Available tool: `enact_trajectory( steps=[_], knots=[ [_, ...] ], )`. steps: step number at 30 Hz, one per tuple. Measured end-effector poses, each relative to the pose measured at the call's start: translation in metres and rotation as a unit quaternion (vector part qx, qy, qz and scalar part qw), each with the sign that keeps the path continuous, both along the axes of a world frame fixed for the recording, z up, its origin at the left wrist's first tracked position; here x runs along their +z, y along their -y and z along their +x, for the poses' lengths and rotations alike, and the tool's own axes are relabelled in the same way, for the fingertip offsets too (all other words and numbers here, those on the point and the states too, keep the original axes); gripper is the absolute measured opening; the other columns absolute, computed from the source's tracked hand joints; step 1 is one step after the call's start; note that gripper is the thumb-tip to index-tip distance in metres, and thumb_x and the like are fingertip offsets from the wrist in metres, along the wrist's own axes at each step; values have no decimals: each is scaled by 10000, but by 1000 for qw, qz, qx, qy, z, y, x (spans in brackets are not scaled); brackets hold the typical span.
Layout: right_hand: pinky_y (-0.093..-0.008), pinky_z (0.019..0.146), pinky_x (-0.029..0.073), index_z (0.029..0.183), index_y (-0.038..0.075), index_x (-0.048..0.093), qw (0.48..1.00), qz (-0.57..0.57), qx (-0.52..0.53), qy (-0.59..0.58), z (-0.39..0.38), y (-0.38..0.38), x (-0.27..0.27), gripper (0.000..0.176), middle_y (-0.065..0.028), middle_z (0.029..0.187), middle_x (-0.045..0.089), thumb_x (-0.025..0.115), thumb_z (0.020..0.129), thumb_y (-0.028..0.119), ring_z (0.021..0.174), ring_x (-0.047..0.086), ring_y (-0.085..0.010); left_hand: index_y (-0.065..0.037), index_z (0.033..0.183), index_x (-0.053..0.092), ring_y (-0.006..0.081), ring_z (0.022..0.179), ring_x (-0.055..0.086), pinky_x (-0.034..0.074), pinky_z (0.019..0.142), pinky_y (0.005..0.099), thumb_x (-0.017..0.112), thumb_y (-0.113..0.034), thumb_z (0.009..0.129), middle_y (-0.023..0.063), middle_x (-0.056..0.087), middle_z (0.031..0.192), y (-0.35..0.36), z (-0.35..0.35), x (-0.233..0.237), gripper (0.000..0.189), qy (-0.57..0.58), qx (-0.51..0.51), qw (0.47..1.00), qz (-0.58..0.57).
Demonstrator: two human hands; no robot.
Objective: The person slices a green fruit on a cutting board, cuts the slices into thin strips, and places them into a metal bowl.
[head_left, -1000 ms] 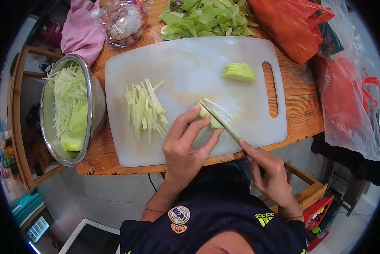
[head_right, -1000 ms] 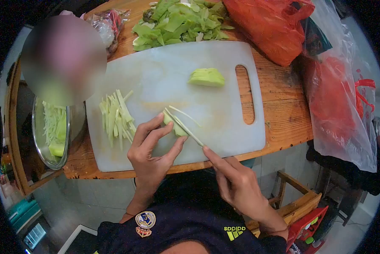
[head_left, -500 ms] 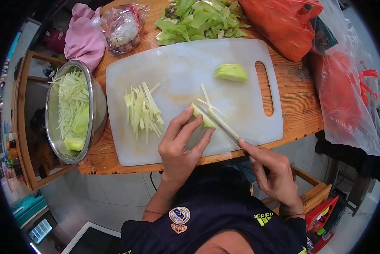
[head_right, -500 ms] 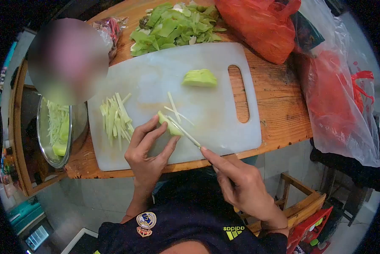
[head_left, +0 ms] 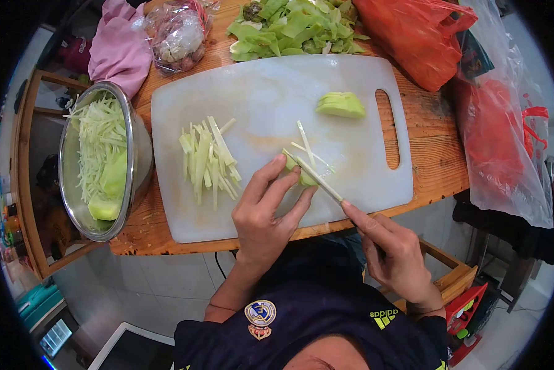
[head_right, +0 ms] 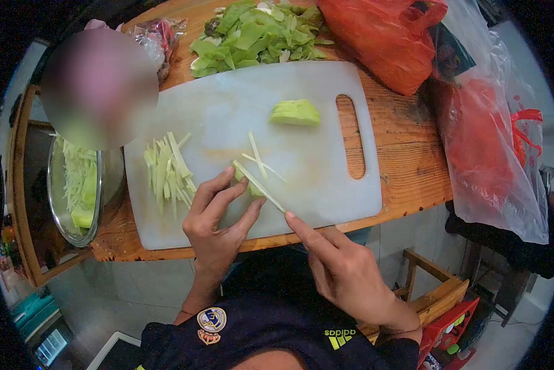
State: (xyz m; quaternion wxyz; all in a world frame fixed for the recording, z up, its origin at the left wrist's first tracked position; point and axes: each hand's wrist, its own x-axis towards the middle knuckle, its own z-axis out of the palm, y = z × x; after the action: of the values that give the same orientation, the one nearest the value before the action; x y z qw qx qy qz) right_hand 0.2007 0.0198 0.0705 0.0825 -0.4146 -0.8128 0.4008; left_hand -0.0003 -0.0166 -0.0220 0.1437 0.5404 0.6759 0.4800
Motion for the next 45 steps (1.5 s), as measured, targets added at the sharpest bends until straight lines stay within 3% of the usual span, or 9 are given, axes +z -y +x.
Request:
enact_trajectory(
  steps=[3,9,15,18,21,27,33,36,45],
  knots=[
    [-430,633,514,1481,135,503,999,-4,7,36,-9,-3,-4,656,-166,828,574,610,871,-81,667,612,-353,-21,1022,760,257,1044,701,576,881,349,885,-28,687,131,694,1173,-1,-1,1,357,-6,-3,1000,-1],
    [-423,630,516,1464,126,522,1000,17,-7,-24,-10,-4,-30,627,-160,761,547,602,878,-80,646,593,-358,-13,1021,756,259,1046,702,573,889,358,883,-23,682,134,700,1151,0,0,-2,362,7,2,1000,4],
    [-302,589,452,1413,102,593,989,-85,-73,-100,20,4,-33,507,-93,789,617,561,936,-69,621,530,-142,-14,1018,753,254,1029,697,571,878,353,876,-22,677,133,688,1163,-1,1,5,363,16,6,1000,-11],
    [-256,592,425,1395,89,613,964,-222,-132,-66,34,-3,-23,435,-27,757,581,540,983,-30,653,468,-71,-21,1019,753,253,1034,691,570,867,347,868,-25,686,131,674,1181,-2,1,8,353,1,2,1000,-21],
    [-234,594,420,1383,81,623,958,-233,-141,-89,37,-10,-22,397,5,712,510,524,1007,-3,659,446,-58,-28,1022,752,252,1027,687,569,852,344,863,-30,696,127,666,1181,-4,3,17,345,-23,1,999,-42],
    [-274,636,461,1370,76,630,976,-129,-108,-140,33,-14,-20,427,-71,800,646,560,967,-44,659,533,-110,-10,1018,734,254,952,701,582,781,340,862,-56,729,120,665,1145,-3,3,12,320,-66,2,998,-12],
    [-362,696,508,1421,90,573,991,-77,-33,-104,21,-11,-19,551,-182,828,641,591,900,-87,698,619,-293,-11,1058,752,244,975,696,579,817,334,860,-19,720,118,676,1124,2,6,4,355,-64,12,998,6],
    [-381,684,508,1445,102,547,992,-43,-16,-116,15,-7,-23,590,-171,766,591,597,889,-90,685,608,-304,-13,1050,757,238,978,693,574,829,329,864,-22,713,117,681,1121,2,5,2,353,-50,12,999,13],
    [-406,677,519,1469,118,518,999,-13,-3,-45,5,-3,-8,620,-173,832,600,588,892,-97,707,625,-337,1,1024,746,255,949,706,588,814,339,854,-38,720,124,676,1138,2,0,2,324,-42,-1,999,15]
  ],
)
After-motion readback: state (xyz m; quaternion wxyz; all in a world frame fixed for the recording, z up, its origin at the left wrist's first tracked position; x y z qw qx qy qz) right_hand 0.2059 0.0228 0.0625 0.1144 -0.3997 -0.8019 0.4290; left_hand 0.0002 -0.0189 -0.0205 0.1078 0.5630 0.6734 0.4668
